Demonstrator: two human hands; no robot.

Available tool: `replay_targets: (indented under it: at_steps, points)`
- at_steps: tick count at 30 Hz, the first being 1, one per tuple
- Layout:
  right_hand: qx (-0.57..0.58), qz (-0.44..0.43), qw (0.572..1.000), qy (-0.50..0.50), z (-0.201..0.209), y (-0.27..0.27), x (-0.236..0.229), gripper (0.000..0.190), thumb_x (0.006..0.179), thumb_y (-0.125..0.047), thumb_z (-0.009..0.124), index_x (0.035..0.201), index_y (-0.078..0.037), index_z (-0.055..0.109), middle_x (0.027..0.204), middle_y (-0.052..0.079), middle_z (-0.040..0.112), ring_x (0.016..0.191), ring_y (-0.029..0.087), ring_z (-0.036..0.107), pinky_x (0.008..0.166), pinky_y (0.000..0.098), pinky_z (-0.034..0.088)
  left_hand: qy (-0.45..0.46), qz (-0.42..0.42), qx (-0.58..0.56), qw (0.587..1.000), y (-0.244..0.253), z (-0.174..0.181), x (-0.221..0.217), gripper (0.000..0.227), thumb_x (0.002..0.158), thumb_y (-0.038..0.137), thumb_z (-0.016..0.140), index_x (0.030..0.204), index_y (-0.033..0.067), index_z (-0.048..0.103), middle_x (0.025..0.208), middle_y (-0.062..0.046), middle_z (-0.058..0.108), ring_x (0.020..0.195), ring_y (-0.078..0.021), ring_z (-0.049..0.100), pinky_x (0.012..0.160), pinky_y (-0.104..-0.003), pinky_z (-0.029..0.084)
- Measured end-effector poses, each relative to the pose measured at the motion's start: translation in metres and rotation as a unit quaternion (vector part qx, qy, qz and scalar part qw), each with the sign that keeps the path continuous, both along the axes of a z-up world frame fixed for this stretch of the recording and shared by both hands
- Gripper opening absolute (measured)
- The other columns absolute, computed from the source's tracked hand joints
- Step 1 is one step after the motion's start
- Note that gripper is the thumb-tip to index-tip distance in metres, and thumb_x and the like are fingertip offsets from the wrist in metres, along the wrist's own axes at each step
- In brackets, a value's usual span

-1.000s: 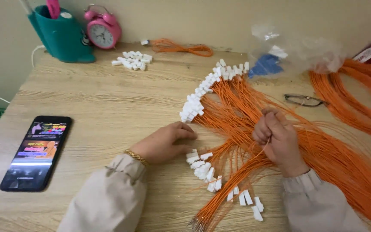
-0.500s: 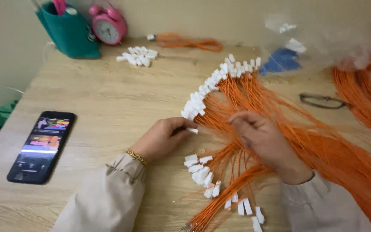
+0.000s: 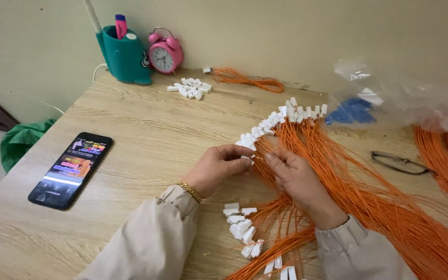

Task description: The person repeatedly picks up small white plastic connectors and orange cables from a wooden table. They insert the connector onto the end of the cable and then place the assembled item back on the table. A smartphone is visible on the left side of the table.

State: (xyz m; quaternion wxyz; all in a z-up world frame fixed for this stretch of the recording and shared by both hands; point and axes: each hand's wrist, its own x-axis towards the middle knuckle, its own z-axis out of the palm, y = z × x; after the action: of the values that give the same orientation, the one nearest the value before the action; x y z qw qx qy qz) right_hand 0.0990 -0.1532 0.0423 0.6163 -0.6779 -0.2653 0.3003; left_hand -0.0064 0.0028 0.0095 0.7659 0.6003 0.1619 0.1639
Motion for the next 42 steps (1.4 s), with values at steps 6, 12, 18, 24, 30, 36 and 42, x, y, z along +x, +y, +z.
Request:
replay_targets:
  at_steps: [6,12,18,24,30,36,42]
  points:
    - [-0.017,0.017,0.996,-0.088,-0.009,0.001,0.002,0.024,0.096,-0.022,0.062,0.082,-0.002,0.062,0.044,-0.001,0.044,0.035,0.005,0.043,0.033,0.0186,0.031,0.025,0.006,0.014,1.0,0.003,-0.004,0.001,0.025,0.081,0.008,0.077,0.102,-0.0045,0.072,0.086,-0.016,0.071,0.078,-0.0212,0.072,0.068,-0.029,0.063]
    - [0.011,0.021,0.98,-0.199,0.025,0.001,-0.023,0.013,0.089,-0.008,0.067,0.094,0.004,0.073,0.068,0.01,0.061,0.064,0.015,0.054,0.054,0.0281,0.045,0.022,-0.016,0.01,1.0,0.007,-0.017,0.005,0.022,0.088,0.012,0.07,0.099,-0.006,0.069,0.081,-0.017,0.067,0.071,-0.0235,0.072,0.066,-0.032,0.063]
    - [-0.007,-0.019,0.936,-0.351,0.007,-0.001,-0.019,0.012,0.085,-0.011,0.074,0.095,-0.006,0.076,0.078,0.01,0.063,0.078,0.018,0.066,0.065,0.0298,0.052,0.038,-0.03,-0.024,0.999,0.004,-0.015,0.005,0.025,0.089,0.018,0.07,0.096,-0.0049,0.066,0.069,-0.017,0.068,0.058,-0.0206,0.07,0.057,-0.028,0.06]
    - [0.003,-0.024,0.893,-0.45,-0.001,0.0,-0.014,0.009,0.086,-0.011,0.072,0.094,-0.009,0.075,0.078,0.008,0.062,0.072,0.022,0.066,0.058,0.0299,0.053,0.037,-0.006,-0.127,0.991,-0.002,-0.004,-0.001,0.026,0.084,0.013,0.075,0.096,-0.0082,0.066,0.072,-0.021,0.067,0.063,-0.0227,0.07,0.059,-0.029,0.062]
    - [0.019,-0.023,0.918,-0.396,0.0,-0.001,-0.015,0.008,0.089,-0.01,0.067,0.091,-0.005,0.073,0.077,0.011,0.065,0.071,0.022,0.066,0.055,0.0305,0.052,-0.008,-0.024,-0.22,0.975,0.001,-0.014,0.002,0.027,0.089,0.007,0.066,0.11,-0.0096,0.062,0.096,-0.015,0.067,0.086,-0.023,0.071,0.076,-0.03,0.063]
    - [-0.001,-0.02,0.92,-0.391,0.001,-0.003,-0.016,0.004,0.082,-0.007,0.071,0.084,-0.004,0.071,0.064,0.01,0.059,0.063,0.018,0.061,0.053,0.0305,0.052,-0.002,-0.042,-0.187,0.981,0.007,-0.03,0.009,0.029,0.094,0.015,0.062,0.111,-0.0073,0.063,0.094,-0.014,0.067,0.083,-0.0208,0.071,0.075,-0.031,0.064]
    - [0.0,-0.02,0.919,-0.394,-0.003,-0.004,-0.014,0.004,0.08,-0.006,0.072,0.08,-0.003,0.071,0.061,0.009,0.058,0.061,0.017,0.059,0.052,0.0291,0.052,0.005,-0.041,-0.19,0.981,0.01,-0.04,0.011,0.034,0.095,0.023,0.062,0.112,-0.0057,0.062,0.09,-0.019,0.068,0.079,-0.0229,0.072,0.071,-0.032,0.065]
